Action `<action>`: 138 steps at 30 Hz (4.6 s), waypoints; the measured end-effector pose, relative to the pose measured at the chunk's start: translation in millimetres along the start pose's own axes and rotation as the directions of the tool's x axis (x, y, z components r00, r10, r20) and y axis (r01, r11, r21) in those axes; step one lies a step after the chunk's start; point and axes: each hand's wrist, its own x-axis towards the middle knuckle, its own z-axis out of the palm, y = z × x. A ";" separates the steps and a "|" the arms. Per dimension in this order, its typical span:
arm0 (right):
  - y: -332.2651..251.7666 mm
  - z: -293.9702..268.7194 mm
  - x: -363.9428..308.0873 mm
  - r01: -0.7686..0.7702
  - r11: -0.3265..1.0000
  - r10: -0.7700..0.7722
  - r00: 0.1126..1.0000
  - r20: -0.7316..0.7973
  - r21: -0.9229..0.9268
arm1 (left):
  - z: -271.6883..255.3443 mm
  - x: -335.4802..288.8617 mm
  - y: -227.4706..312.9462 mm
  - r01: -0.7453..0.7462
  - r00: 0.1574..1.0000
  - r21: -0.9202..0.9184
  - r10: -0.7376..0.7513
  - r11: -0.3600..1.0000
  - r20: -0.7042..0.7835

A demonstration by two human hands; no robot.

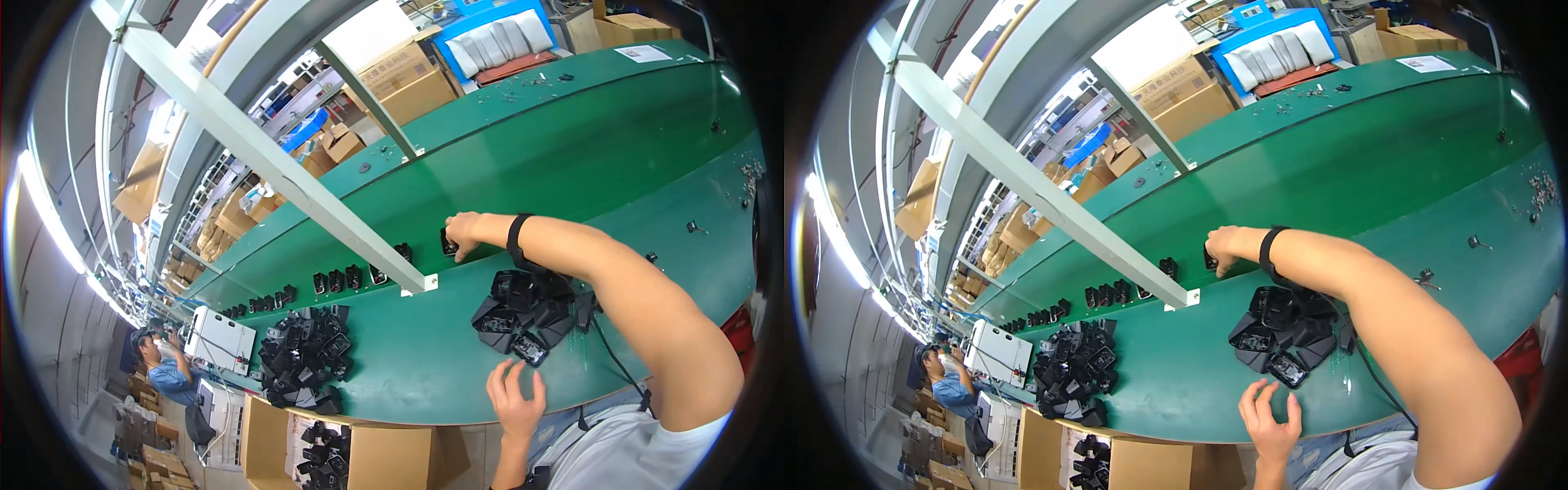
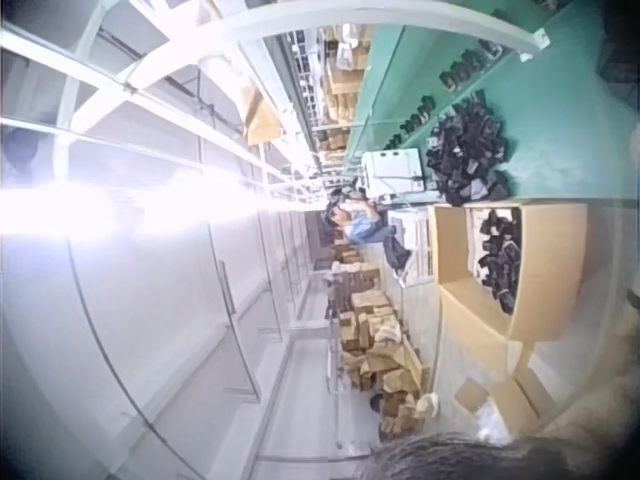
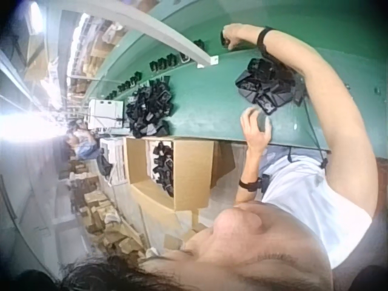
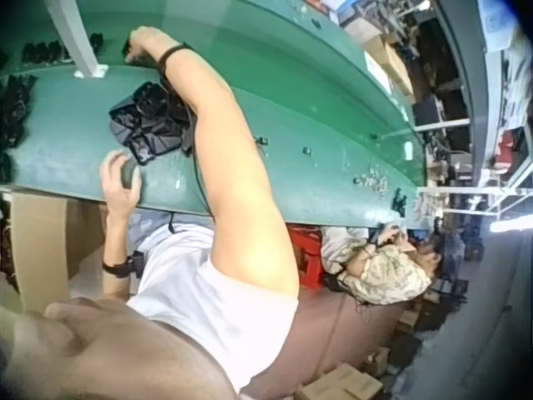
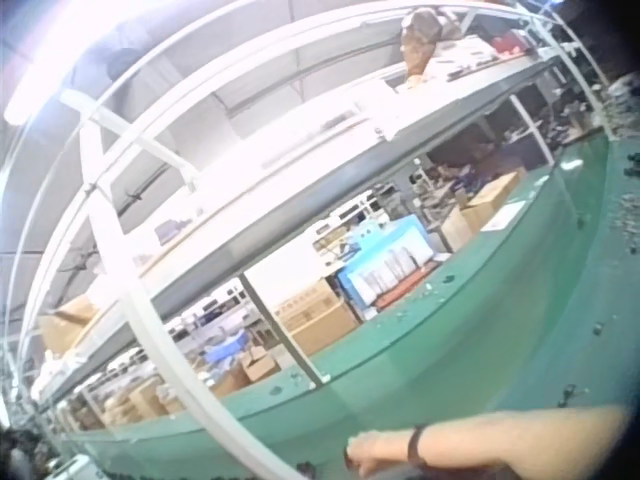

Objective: The person assembles small black electronic devices at a green workbench. They pick up a device casing, insert a small circuit board or component, and secure it by hand. The person repeats this process for multiple units, placing the finished items in a row on the table.

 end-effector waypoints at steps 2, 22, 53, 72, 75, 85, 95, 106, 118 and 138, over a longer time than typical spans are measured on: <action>8.8 -8.0 -13.9 0.090 0.996 -0.090 0.975 -0.204 -0.007 | -0.3 4.0 -2.4 -0.008 0.997 0.023 0.007 1.000 0.071; 96.5 52.9 -458.3 -0.232 0.848 0.401 0.869 -0.290 0.476 | 9.0 9.3 -12.0 0.111 0.979 -0.060 -0.098 0.992 0.180; 4.7 29.7 -360.6 0.338 0.427 0.343 0.798 -0.496 0.839 | 87.8 116.6 31.8 0.200 0.883 -0.748 0.214 0.633 0.417; 2.5 40.0 -367.9 0.299 0.813 0.208 0.653 -0.728 0.499 | 91.9 118.6 29.3 0.028 0.871 -0.644 0.297 0.765 0.391; -9.3 43.9 -361.7 0.353 0.770 0.270 0.574 -0.773 0.531 | 91.7 117.0 32.2 0.028 0.868 -0.680 0.319 0.733 0.379; -25.0 57.9 -351.5 0.322 0.766 0.344 0.526 -0.778 0.557 | 91.7 116.3 35.5 -0.076 0.884 -0.642 0.349 0.763 0.310; -18.8 57.0 -353.7 0.333 0.804 0.282 0.515 -0.809 0.492 | 92.8 115.1 33.8 -0.043 0.898 -0.623 0.304 0.781 0.319; -28.8 68.2 -351.8 0.301 0.702 0.430 0.542 -0.722 0.645 | 96.1 116.6 35.8 -0.208 0.888 -0.541 0.389 0.815 0.245; -16.0 67.3 -346.7 0.342 0.720 0.290 0.643 -0.709 0.604 | 91.9 119.4 34.4 -0.264 0.865 -0.508 0.434 0.820 0.251; -6.7 64.9 -354.9 0.450 0.458 0.261 0.756 -0.600 0.767 | 77.2 117.9 41.9 -0.277 0.825 -0.470 0.459 0.838 0.332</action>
